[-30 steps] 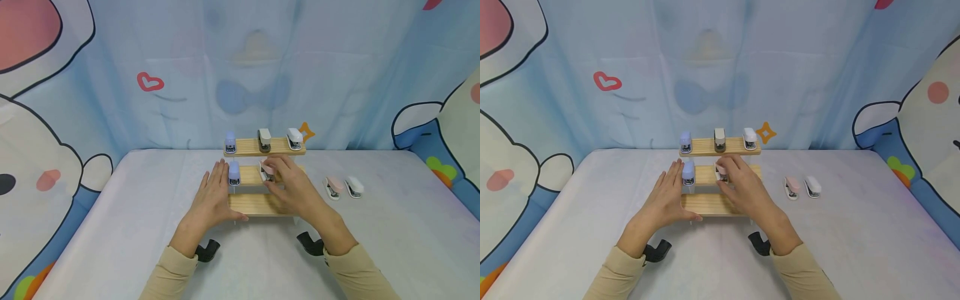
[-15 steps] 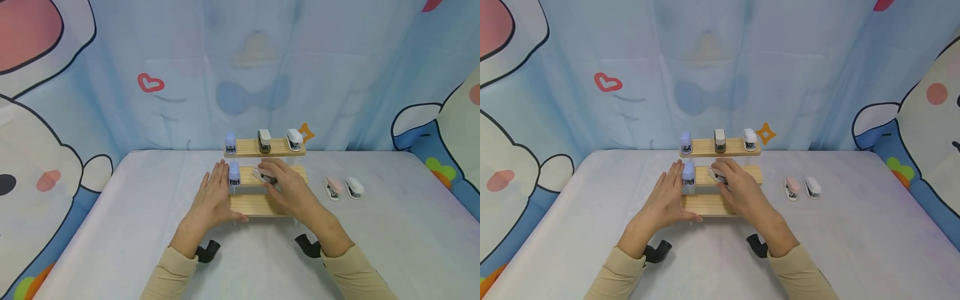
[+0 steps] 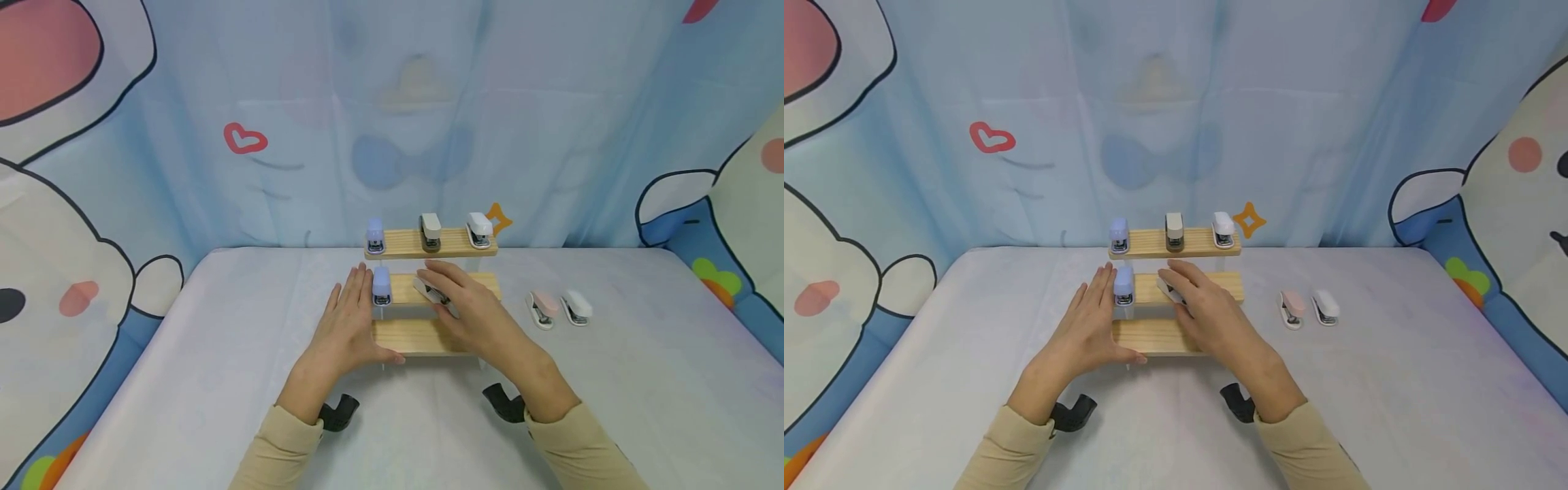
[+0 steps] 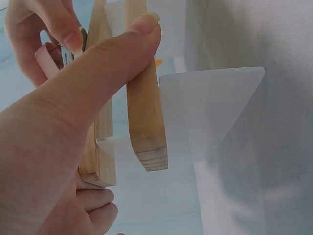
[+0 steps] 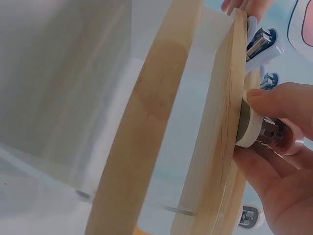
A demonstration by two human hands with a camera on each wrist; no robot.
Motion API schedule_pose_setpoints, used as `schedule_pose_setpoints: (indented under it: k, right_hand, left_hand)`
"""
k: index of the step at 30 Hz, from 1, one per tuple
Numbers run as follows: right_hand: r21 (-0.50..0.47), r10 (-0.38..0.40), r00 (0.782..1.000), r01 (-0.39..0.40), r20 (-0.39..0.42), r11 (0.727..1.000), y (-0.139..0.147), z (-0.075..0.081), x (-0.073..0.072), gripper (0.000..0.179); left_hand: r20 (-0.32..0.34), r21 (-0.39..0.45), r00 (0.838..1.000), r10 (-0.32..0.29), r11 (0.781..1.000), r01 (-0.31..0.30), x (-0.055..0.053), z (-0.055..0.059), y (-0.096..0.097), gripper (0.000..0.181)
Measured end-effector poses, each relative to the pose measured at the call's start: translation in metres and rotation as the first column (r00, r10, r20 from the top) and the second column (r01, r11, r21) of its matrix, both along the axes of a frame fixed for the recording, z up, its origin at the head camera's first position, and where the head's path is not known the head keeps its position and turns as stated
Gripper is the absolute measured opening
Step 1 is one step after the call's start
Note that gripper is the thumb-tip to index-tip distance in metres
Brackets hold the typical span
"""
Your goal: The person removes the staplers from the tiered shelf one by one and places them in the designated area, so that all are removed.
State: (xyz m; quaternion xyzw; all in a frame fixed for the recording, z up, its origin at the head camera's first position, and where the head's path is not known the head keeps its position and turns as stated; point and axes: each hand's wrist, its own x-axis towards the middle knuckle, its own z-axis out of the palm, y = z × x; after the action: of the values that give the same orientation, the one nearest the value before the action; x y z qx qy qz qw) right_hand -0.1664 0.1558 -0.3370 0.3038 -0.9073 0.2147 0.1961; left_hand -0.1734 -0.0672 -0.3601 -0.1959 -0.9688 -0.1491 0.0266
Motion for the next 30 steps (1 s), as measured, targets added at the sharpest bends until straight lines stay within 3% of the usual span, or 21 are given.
schedule_pose_setpoints:
  k: [17, 30]
  right_hand:
    - [-0.044, -0.028, 0.998, 0.026, -0.064, 0.999, 0.010, 0.007, 0.002, 0.052]
    - [-0.031, -0.044, 0.997, 0.043, -0.058, 0.999, 0.017, 0.012, 0.007, 0.052]
  left_hand:
    - [0.004, 0.012, 1.000, 0.011, 1.000, -0.011, 0.000, 0.000, 0.000, 0.145]
    - [0.009, -0.003, 1.000, 0.012, 1.000, -0.012, -0.001, -0.001, 0.000, 0.144]
